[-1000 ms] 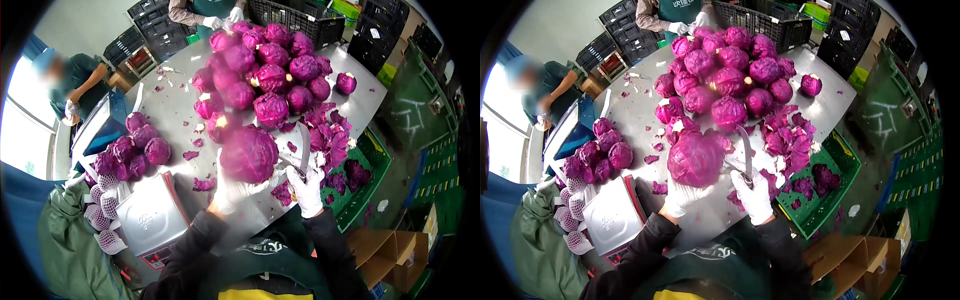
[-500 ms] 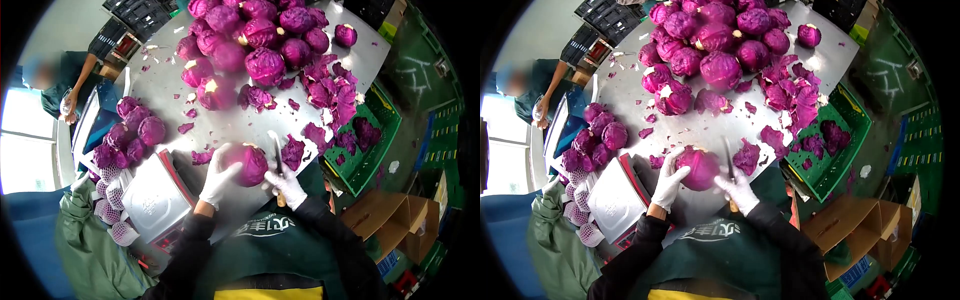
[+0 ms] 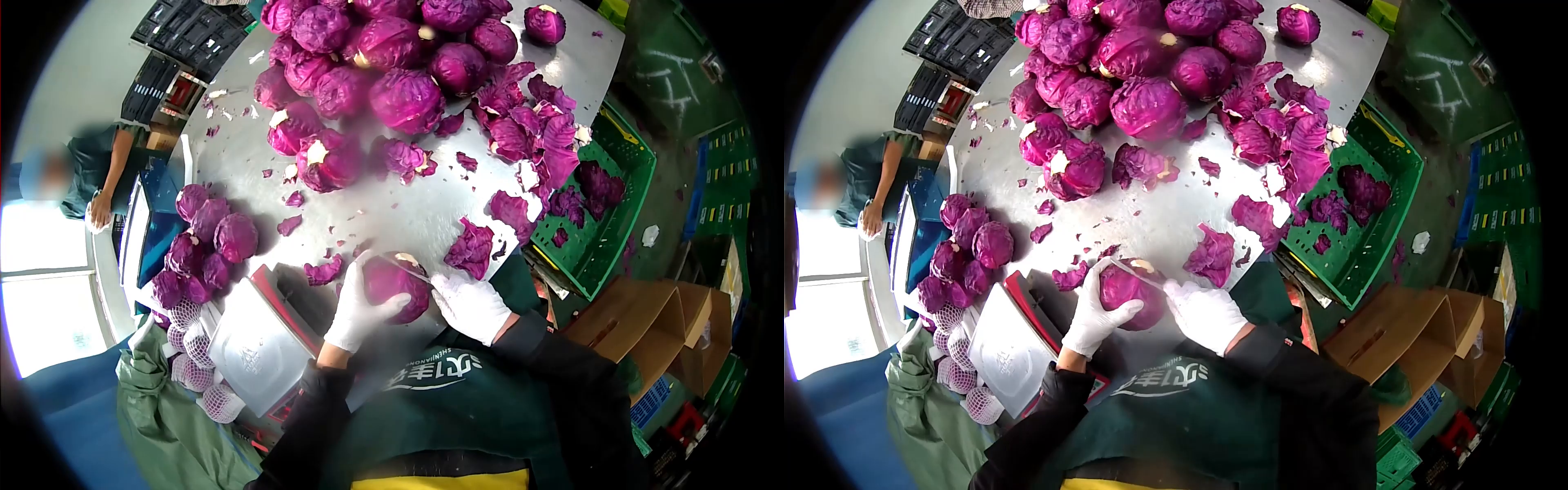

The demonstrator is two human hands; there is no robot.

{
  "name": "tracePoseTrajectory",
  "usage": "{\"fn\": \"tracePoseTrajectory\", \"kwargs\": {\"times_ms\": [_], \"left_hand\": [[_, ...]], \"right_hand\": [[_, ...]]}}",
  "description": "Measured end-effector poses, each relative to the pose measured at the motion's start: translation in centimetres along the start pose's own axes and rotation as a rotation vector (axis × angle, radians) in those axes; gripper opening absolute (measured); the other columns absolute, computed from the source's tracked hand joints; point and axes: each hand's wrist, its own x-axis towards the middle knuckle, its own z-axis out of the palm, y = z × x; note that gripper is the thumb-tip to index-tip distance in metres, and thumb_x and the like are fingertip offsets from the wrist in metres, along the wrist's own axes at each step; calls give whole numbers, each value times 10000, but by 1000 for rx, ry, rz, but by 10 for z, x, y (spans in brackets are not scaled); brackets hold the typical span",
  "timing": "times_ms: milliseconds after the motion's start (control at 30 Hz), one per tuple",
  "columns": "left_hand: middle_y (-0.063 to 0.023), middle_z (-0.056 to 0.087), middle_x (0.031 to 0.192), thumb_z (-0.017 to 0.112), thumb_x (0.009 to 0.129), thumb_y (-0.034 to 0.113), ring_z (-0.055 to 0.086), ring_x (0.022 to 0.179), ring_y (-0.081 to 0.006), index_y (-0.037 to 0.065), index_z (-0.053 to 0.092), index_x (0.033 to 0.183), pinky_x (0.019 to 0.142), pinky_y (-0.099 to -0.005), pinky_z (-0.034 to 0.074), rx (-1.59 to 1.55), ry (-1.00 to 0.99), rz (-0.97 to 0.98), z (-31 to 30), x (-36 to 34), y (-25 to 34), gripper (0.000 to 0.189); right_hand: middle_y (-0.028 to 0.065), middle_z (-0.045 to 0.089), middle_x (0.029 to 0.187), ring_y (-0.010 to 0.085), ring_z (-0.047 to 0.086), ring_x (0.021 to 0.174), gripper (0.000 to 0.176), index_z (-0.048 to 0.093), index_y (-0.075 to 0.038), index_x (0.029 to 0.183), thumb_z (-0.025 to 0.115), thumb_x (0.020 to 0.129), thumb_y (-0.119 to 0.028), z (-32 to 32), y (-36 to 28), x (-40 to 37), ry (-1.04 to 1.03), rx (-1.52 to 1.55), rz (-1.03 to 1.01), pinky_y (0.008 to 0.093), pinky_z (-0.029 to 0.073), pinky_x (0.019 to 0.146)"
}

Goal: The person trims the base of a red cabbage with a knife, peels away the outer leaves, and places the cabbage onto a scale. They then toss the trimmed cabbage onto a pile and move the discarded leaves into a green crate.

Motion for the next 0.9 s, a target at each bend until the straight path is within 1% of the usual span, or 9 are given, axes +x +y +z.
{"fn": "tracePoseTrajectory", "kwargs": {"times_ms": [200, 300, 400, 433, 533, 633, 700, 767, 900], "left_hand": [[-135, 507, 1332, 895, 679, 210, 504, 1240, -248, 43, 398, 1411, 1063, -384, 417, 98, -31, 115, 1, 6, 0, 900], [-142, 494, 1354, 876, 681, 192, 481, 1272, -246, 46, 374, 1427, 1088, -387, 391, 112, -101, 236, -4, 5, 13, 911], [-122, 469, 1388, 854, 709, 120, 454, 1306, -239, 45, 332, 1464, 1131, -380, 344, -45, -133, 83, -17, -9, -2, 921], [-118, 464, 1395, 851, 713, 103, 445, 1317, -236, 47, 321, 1473, 1140, -378, 331, -60, -137, 87, -23, -14, 6, 928], [-120, 400, 1447, 865, 706, 85, 370, 1379, -230, 52, 271, 1516, 1165, -375, 284, -295, -190, -59, -34, -25, 11, 1005], [-129, 354, 1473, 893, 683, 123, 339, 1394, -233, 46, 238, 1532, 1171, -374, 269, -341, -110, -56, -20, -27, 22, 1075], [-139, 351, 1450, 926, 648, 201, 353, 1367, -252, 17, 231, 1520, 1160, -380, 286, -107, 6, 114, -7, -20, 12, 1130], [-153, 359, 1417, 933, 635, 238, 377, 1330, -265, -7, 251, 1497, 1141, -384, 309, 378, 96, 286, -1, -8, 10, 1126], [-169, 383, 1419, 929, 632, 222, 403, 1324, -263, -8, 250, 1501, 1133, -388, 328, 336, 108, 255, 9, -10, 7, 1126]], "right_hand": [[185, 648, 749, 365, 676, 656, 121, 512, -48, 998, 501, 907, -127, -5, 4, 24, -185, 103, 100, 463, 541, 562], [248, 660, 791, 435, 658, 732, 196, 550, -18, 1050, 495, 949, -177, 19, 24, 40, -301, 198, 175, 524, 520, 650], [244, 658, 806, 480, 629, 767, 314, 578, -18, 1164, 493, 1000, -271, 22, 21, 41, -177, 421, 264, 533, 505, 684], [197, 670, 764, 390, 660, 679, 347, 584, -44, 1202, 505, 1015, -326, 27, 17, 41, -3, 487, 152, 461, 518, 635], [58, 627, 689, 106, 606, 619, 336, 596, -50, 1172, 511, 1037, -346, 21, 3, 27, -356, 1046, 442, 278, 468, 606], [136, 654, 878, 274, 653, 753, 301, 587, 10, 1199, 597, 979, -195, 38, -7, 19, 111, 654, 72, 355, 503, 686], [183, 622, 1014, 344, 637, 863, 355, 566, 16, 1266, 615, 949, -136, 31, -8, 16, 224, 616, 68, 386, 504, 737], [174, 620, 1025, 379, 658, 851, 344, 594, -42, 1265, 616, 939, -152, 11, -6, 13, 199, 526, 148, 414, 540, 713], [156, 604, 970, 376, 643, 827, 328, 600, -63, 1262, 596, 953, -174, 22, 10, 4, 236, 582, 96, 423, 531, 715]]}}
